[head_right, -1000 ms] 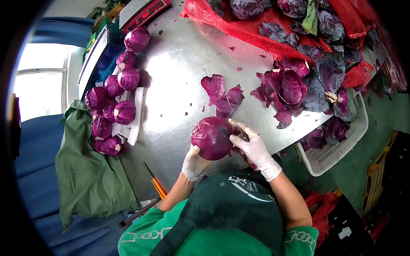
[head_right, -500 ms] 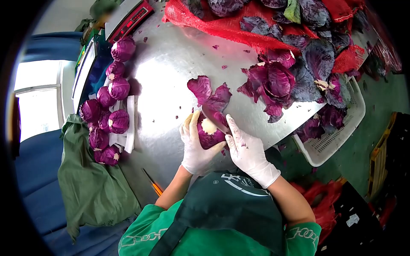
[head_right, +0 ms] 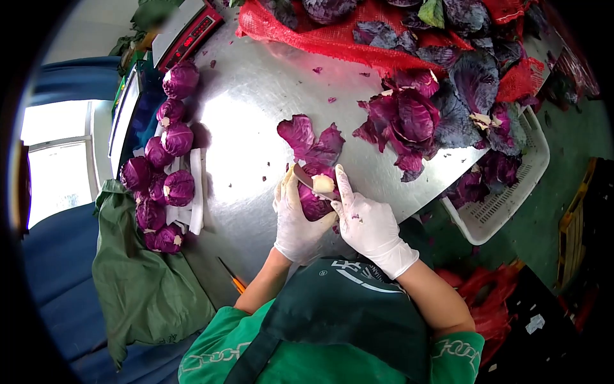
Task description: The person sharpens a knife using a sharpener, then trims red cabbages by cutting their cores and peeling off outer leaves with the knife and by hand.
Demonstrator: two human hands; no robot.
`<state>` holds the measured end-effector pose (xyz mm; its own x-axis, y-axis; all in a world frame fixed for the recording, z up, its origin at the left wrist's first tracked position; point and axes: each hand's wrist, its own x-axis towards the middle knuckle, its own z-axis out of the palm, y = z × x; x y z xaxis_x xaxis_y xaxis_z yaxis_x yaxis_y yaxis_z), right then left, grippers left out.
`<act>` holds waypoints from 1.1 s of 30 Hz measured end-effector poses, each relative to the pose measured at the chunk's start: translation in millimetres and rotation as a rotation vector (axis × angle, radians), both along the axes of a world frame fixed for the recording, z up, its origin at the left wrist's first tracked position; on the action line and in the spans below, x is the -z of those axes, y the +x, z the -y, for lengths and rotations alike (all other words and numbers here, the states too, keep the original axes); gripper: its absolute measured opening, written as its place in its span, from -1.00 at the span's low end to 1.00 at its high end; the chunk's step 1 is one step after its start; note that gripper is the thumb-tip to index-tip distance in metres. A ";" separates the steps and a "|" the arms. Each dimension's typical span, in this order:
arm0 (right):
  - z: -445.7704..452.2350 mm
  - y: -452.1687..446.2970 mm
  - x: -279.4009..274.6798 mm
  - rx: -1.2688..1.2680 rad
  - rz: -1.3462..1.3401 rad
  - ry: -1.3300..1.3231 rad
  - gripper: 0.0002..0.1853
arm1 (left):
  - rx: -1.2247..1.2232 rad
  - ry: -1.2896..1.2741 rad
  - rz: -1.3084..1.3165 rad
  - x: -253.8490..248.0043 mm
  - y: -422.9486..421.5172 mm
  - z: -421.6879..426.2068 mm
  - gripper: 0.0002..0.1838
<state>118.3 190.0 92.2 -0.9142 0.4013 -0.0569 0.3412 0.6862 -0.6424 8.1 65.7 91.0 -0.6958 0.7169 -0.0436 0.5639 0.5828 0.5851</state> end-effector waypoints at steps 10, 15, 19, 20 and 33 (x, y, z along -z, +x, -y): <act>-54.9 1.7 1.3 0.232 0.029 -0.126 -0.46 | 0.022 0.054 0.057 -1.4 2.8 17.5 0.16; -1.1 5.6 -10.0 -0.052 0.092 -0.196 -0.38 | 0.023 0.051 0.100 -0.3 0.7 19.4 0.16; -2.1 0.6 2.9 -0.114 0.036 -0.126 -0.37 | 0.050 0.073 0.113 -1.4 -2.0 16.5 0.19; -3.1 -1.9 5.1 -0.120 0.038 -0.124 -0.37 | 0.044 0.075 0.115 -2.4 -2.5 15.5 0.19; -93.6 -19.4 44.3 0.378 -0.089 -0.142 -0.53 | -0.016 0.161 0.217 14.9 10.7 49.7 0.19</act>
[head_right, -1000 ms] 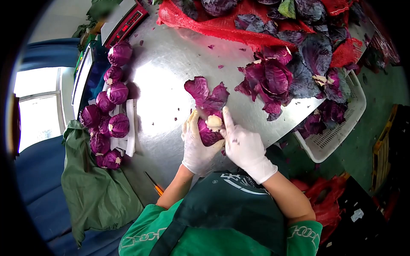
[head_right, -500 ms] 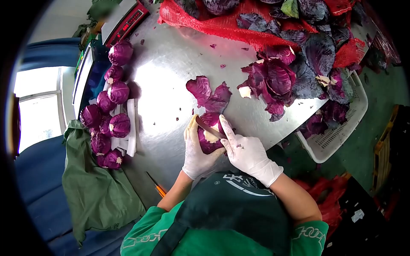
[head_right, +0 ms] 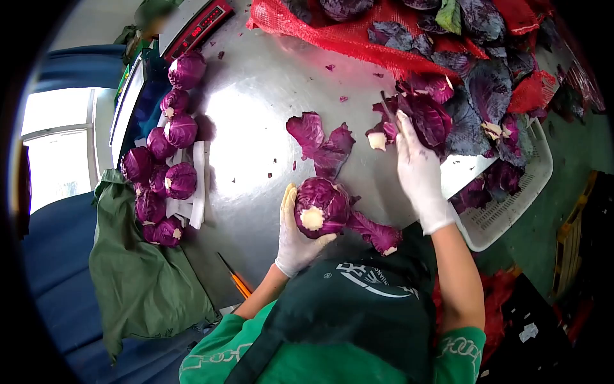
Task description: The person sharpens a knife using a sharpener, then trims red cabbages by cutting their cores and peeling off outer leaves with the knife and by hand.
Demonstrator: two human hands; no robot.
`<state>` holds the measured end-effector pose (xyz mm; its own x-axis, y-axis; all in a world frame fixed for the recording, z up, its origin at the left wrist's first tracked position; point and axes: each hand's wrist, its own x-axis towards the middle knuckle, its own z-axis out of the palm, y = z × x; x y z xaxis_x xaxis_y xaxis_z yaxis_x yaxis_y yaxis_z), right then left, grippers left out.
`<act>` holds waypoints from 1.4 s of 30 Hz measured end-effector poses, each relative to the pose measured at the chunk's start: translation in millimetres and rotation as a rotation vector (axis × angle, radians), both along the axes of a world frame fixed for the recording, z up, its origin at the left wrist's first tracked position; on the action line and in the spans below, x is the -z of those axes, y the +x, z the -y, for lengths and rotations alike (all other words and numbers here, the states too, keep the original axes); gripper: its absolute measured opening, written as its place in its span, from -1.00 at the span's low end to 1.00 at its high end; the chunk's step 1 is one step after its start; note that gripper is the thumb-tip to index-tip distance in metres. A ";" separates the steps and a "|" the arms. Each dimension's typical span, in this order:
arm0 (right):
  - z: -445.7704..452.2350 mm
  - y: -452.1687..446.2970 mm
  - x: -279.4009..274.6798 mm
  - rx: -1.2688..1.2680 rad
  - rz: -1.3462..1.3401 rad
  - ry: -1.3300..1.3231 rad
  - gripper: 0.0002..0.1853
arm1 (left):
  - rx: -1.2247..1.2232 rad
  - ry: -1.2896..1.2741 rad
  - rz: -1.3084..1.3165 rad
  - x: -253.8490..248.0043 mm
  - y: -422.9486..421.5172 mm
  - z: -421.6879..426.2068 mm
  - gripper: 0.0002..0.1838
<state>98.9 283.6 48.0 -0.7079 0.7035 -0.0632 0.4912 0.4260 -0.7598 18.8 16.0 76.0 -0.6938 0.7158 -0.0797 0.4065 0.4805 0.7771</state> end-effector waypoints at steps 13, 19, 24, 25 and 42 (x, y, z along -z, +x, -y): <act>116.0 35.1 -39.3 -0.440 0.129 -0.195 -0.30 | -0.094 0.013 0.001 -1.1 9.4 -12.9 0.15; 112.7 22.8 -24.7 -0.390 -0.047 -0.135 -0.46 | -0.110 0.018 0.013 -0.2 9.8 -12.9 0.19; 91.5 17.6 -16.9 -0.165 -0.129 -0.186 -0.57 | -0.154 0.022 0.052 -0.5 12.0 -11.9 0.21; 90.3 14.3 -29.8 -0.164 -0.077 -0.215 -0.58 | -0.155 0.024 0.053 -0.2 12.2 -12.4 0.21; 49.5 -36.3 -44.5 -0.734 -0.044 -0.199 -0.47 | 0.290 0.059 0.095 -5.5 -39.2 4.6 0.18</act>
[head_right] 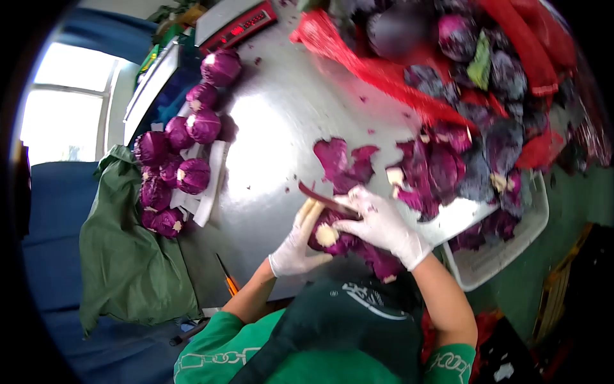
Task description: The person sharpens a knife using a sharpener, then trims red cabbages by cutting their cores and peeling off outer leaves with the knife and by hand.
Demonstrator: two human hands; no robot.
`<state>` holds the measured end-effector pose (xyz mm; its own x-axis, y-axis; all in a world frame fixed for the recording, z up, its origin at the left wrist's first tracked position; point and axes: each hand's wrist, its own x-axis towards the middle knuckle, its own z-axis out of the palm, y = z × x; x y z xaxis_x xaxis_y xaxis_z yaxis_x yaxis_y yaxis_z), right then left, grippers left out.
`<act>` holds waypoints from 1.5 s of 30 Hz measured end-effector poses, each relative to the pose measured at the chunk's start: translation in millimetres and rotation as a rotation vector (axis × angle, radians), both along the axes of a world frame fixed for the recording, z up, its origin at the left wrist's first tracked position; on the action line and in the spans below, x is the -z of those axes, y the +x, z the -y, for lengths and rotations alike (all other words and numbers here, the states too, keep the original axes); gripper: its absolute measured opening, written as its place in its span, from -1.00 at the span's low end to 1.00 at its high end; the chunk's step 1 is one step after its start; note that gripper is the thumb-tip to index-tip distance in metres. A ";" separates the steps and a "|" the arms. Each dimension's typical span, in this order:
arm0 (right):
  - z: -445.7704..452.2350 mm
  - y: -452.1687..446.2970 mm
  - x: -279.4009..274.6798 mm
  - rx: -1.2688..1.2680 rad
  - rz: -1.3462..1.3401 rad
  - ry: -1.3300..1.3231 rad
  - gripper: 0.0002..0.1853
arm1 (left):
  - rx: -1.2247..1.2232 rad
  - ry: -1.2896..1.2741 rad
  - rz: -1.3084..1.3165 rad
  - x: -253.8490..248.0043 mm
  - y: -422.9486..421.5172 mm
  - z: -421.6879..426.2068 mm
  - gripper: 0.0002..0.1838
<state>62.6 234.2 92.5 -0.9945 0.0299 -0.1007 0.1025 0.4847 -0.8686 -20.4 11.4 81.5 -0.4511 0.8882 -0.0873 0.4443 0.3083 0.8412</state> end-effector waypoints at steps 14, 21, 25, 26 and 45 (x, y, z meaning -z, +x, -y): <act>-42.1 -8.7 60.5 0.552 -0.104 0.381 -0.56 | -0.255 0.014 -0.071 3.4 8.5 10.5 0.05; 44.0 26.3 39.7 0.189 0.202 -0.262 -0.19 | -0.225 -0.067 -0.015 -6.3 3.0 23.6 0.04; 48.5 29.5 37.2 0.213 0.232 -0.283 -0.23 | -0.260 -0.075 0.014 -10.3 12.5 16.8 0.06; 46.5 30.3 35.8 0.214 0.204 -0.305 -0.26 | -0.294 -0.107 0.000 -8.1 15.7 15.8 0.06; 43.1 8.8 9.3 -0.041 0.004 -0.094 -0.45 | -0.263 -0.031 0.126 -6.8 25.3 36.6 0.12</act>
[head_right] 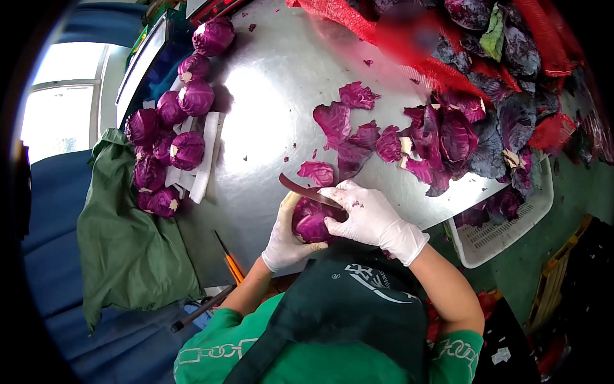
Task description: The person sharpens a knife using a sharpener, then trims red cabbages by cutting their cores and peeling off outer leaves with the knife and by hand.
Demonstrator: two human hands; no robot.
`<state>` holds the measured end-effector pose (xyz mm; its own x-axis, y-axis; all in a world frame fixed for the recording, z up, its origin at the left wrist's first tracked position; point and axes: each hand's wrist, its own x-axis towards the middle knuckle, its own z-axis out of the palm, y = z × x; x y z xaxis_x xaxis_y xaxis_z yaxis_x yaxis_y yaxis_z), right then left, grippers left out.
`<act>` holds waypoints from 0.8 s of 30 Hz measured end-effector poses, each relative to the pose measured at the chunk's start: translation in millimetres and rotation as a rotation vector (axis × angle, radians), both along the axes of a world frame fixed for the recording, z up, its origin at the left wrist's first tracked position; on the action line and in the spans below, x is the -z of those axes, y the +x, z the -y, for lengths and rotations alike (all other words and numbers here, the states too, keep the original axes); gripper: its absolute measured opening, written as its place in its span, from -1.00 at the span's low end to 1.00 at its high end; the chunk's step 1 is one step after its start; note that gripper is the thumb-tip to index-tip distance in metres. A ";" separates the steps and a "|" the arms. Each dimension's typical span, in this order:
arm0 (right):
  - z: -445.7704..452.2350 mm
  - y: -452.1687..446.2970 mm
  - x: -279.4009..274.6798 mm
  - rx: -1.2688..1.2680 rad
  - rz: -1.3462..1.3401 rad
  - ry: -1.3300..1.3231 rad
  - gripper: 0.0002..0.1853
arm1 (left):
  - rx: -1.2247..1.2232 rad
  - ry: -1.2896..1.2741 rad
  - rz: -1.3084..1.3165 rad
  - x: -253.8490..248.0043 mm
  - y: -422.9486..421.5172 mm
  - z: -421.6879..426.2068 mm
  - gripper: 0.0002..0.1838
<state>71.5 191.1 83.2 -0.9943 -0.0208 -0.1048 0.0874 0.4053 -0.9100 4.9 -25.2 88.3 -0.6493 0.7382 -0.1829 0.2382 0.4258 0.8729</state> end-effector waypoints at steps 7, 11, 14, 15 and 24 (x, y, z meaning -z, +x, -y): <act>-28.1 5.5 34.7 0.354 0.051 0.369 -0.76 | 0.104 -0.031 -0.115 0.1 3.1 8.6 0.00; -57.5 -2.1 27.0 0.672 -0.104 0.592 -0.57 | -0.189 0.255 0.365 15.1 -7.7 24.0 0.14; -49.6 -4.4 15.9 0.547 -0.139 0.412 -0.58 | -0.371 0.430 0.760 10.8 -17.1 21.9 0.22; -41.3 -8.1 9.5 0.437 0.047 -0.027 -0.60 | -0.371 0.505 0.880 10.3 -19.9 21.5 0.22; -14.4 -26.1 6.3 0.516 0.219 -0.632 -0.93 | -0.136 0.514 0.952 25.7 -3.8 20.5 -0.02</act>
<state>45.4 205.5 77.0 -0.8539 0.3106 -0.4177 0.3226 -0.3139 -0.8930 1.1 -45.8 62.6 -0.4867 0.8029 -0.3442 -0.6513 -0.0710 0.7555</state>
